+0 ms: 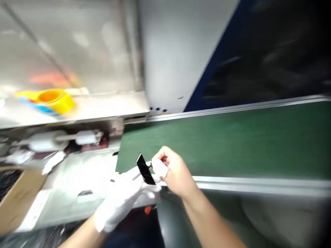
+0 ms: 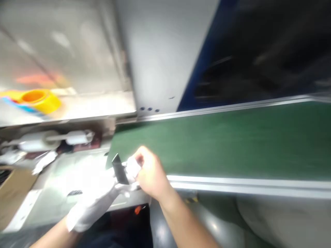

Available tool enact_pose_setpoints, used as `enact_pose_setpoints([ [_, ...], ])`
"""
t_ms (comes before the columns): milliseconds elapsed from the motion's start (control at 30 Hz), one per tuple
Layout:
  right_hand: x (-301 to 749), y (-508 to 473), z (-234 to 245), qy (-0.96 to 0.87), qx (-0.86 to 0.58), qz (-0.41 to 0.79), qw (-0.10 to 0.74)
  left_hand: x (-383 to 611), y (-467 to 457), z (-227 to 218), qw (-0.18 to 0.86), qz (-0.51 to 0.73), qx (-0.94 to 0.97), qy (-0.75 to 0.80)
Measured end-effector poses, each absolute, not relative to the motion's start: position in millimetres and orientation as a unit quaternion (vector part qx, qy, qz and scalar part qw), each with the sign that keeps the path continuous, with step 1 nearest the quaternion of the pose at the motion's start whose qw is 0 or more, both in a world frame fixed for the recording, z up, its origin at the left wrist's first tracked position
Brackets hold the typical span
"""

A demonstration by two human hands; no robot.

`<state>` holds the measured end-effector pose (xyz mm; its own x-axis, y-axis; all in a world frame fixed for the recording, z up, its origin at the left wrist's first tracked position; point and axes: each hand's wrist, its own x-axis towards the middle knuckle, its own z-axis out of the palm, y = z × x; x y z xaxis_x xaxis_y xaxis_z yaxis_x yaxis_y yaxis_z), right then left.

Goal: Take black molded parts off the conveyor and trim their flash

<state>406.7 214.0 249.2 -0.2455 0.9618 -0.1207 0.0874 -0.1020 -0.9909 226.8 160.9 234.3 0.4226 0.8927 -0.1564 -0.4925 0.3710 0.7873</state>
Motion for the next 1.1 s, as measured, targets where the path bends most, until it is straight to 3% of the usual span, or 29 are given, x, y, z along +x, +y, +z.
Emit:
enact_pose_setpoints([
  [200, 271, 200, 175, -0.504, -0.493, 0.623, 0.339, 103, 134, 142, 0.769, 0.499, 0.226, 0.330],
  [533, 125, 141, 39, -0.516, -0.493, 0.582, 0.390, -39, 91, -13, 0.803, 0.504, 0.217, 0.235],
  [700, 105, 81, 17, -0.478, -0.473, 0.624, 0.398, -63, 33, -32, 0.797, 0.516, 0.244, 0.197],
  [867, 92, 21, 7, -0.464, -0.445, 0.680, 0.353, -82, -30, -35, 0.778, 0.535, 0.246, 0.218],
  [1100, 89, -13, 0, -0.439, -0.425, 0.713, 0.344, -90, -67, -42, 0.788, 0.512, 0.248, 0.237],
])
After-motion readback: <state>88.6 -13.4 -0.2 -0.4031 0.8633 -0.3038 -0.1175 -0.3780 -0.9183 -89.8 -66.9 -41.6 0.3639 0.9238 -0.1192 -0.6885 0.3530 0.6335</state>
